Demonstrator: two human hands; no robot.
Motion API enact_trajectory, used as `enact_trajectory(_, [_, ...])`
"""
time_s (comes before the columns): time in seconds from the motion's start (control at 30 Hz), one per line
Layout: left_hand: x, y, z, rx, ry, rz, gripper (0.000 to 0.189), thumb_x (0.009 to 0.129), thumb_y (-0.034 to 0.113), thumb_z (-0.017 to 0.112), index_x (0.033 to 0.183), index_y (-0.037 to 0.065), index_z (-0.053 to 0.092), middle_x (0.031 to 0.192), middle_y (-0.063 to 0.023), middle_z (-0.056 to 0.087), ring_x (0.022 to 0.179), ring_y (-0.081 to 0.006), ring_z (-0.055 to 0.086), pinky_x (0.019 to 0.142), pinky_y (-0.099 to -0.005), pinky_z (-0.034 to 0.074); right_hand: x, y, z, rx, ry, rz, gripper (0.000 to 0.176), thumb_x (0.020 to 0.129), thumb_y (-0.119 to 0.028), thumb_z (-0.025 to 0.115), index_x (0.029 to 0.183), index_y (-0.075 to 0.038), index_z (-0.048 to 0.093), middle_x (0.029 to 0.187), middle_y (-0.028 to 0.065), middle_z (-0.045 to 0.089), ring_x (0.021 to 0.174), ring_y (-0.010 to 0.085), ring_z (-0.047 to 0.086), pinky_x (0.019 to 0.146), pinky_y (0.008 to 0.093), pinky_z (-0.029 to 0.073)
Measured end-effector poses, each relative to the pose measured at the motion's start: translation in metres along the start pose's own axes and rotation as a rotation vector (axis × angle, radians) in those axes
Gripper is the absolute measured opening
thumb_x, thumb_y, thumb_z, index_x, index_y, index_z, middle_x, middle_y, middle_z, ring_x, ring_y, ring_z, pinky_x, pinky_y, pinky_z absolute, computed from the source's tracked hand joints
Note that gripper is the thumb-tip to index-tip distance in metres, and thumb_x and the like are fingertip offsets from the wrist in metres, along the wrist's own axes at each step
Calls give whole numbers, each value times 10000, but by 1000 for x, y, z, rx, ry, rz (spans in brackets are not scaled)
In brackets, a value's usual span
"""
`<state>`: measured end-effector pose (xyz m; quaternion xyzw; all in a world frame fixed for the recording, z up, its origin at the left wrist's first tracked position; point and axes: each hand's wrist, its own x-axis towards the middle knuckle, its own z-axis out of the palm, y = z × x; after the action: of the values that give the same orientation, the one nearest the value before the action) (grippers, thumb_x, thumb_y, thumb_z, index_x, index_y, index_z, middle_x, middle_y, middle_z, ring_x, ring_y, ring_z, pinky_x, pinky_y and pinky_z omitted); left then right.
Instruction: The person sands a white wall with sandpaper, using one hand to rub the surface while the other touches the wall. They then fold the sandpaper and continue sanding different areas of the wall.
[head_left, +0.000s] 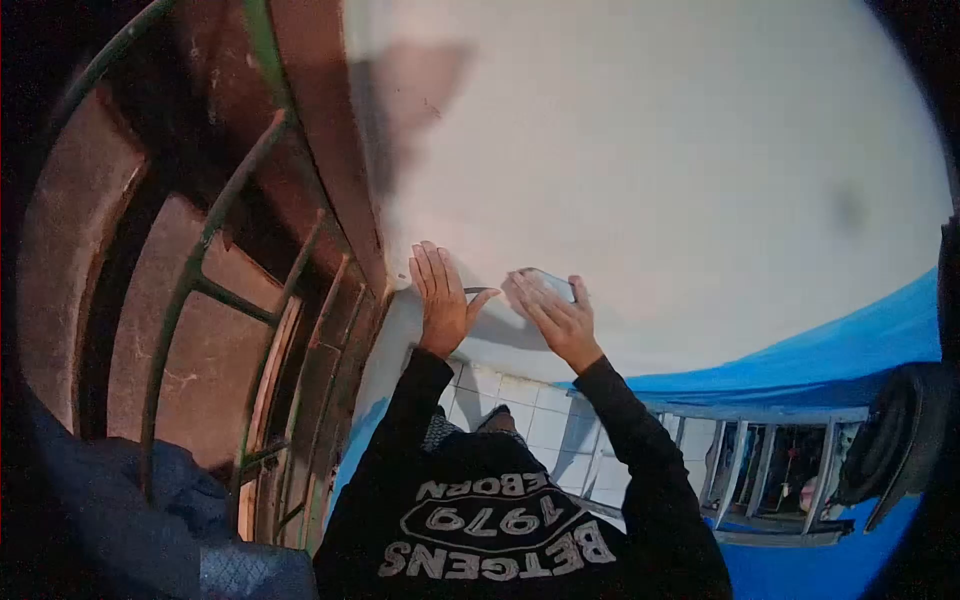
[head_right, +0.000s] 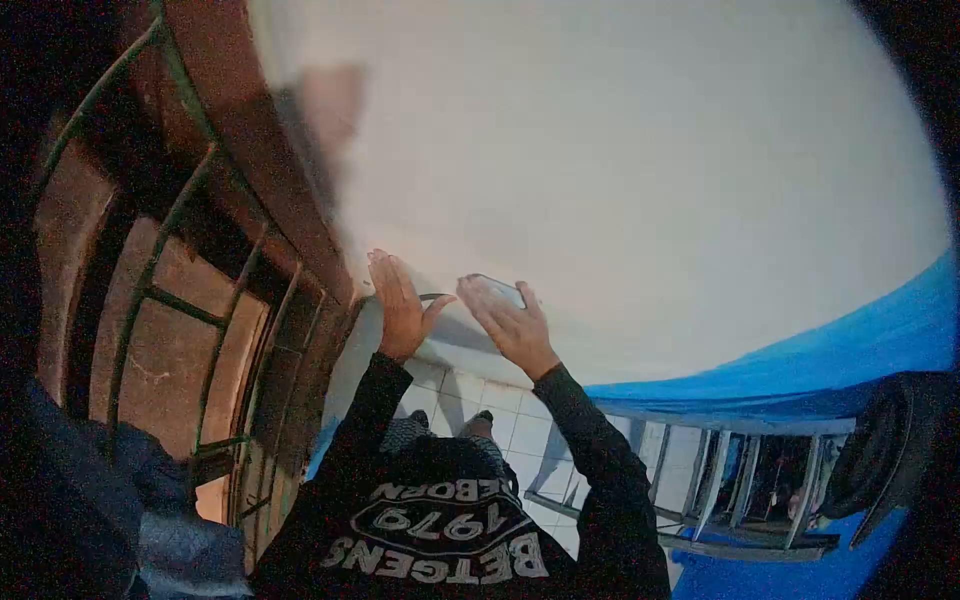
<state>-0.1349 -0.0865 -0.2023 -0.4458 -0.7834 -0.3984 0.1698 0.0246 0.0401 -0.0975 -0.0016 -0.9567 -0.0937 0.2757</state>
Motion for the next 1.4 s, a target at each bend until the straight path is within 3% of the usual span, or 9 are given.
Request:
enact_trajectory(0.27, [-4, -1, -4, 73, -98, -7, 1034, 936, 529, 622, 1497, -209, 166, 1587, -431, 80, 1503, -565, 33, 1209, -656, 32, 59, -15, 29, 46, 81, -113, 368, 956, -189, 605, 1317, -156, 667, 1341, 23, 680, 1191, 118, 663, 1051, 586, 375])
enact_trajectory(0.37, [-2, 2, -4, 4, -15, -5, 1042, 934, 538, 620, 1494, -214, 165, 1590, -427, 79, 1504, -561, 33, 1209, -655, 33, 16, -10, 18, 16, 106, -27, 467, 999, -273, 528, 1441, -124, 559, 1456, 69, 594, 1310, 143, 565, 1191, 567, 292])
enact_trajectory(0.5, [-3, 9, -8, 23, -8, -38, 1063, 910, 532, 656, 1496, -210, 173, 1598, -412, 86, 1514, -544, 35, 1213, -649, 38, 25, -8, 19, 210, -73, 91, 434, 956, -207, 597, 1379, -111, 614, 1476, 64, 575, 1342, 129, 530, 1203, 568, 304])
enact_trajectory(0.6, [2, 9, -13, 56, -54, -56, 1052, 895, 498, 684, 1515, -186, 179, 1612, -387, 100, 1525, -522, 18, 1218, -644, 25, 75, -11, 19, 57, 117, -174, 422, 961, -160, 559, 1376, -115, 620, 1452, 7, 603, 1359, 113, 543, 1065, 522, 418])
enact_trajectory(0.8, [2, 16, -13, -34, 15, -102, 1015, 896, 447, 706, 1538, -144, 189, 1639, -338, 101, 1542, -479, 26, 1219, -643, 13, 12, 11, -6, -58, 25, -82, 427, 910, -169, 613, 1336, -138, 627, 1446, 16, 607, 1317, 125, 561, 1118, 562, 402])
enact_trajectory(1.07, [-1, 6, -21, -68, -17, -82, 869, 946, 349, 660, 1557, -91, 227, 1655, -297, 111, 1549, -456, 46, 1223, -633, 0, 76, -29, 40, -5, 173, -126, 483, 915, -269, 647, 1380, -146, 605, 1509, -2, 544, 1375, 115, 500, 1095, 459, 402])
enact_trajectory(1.2, [-5, -2, -38, -34, -126, -44, 798, 966, 320, 625, 1555, -77, 262, 1664, -269, 135, 1556, -431, 62, 1225, -626, -4, 21, -3, 5, 88, 129, -7, 479, 929, -266, 627, 1398, -175, 594, 1487, -29, 556, 1364, 104, 507, 1131, 449, 374])
enact_trajectory(1.27, [-2, -6, -40, -49, -109, -17, 790, 975, 336, 612, 1555, -75, 268, 1665, -267, 140, 1558, -425, 65, 1224, -622, -2, 0, 21, 3, -257, 105, -147, 473, 951, -262, 598, 1422, -218, 578, 1487, -53, 550, 1361, 87, 504, 1127, 445, 371])
enact_trajectory(1.4, [-4, -1, -46, -70, -143, -29, 790, 993, 368, 585, 1561, -74, 259, 1667, -267, 133, 1559, -421, 67, 1223, -612, 8, 9, 15, -8, -236, 92, -119, 463, 961, -244, 588, 1424, -251, 578, 1490, -68, 547, 1377, 66, 481, 1124, 431, 367])
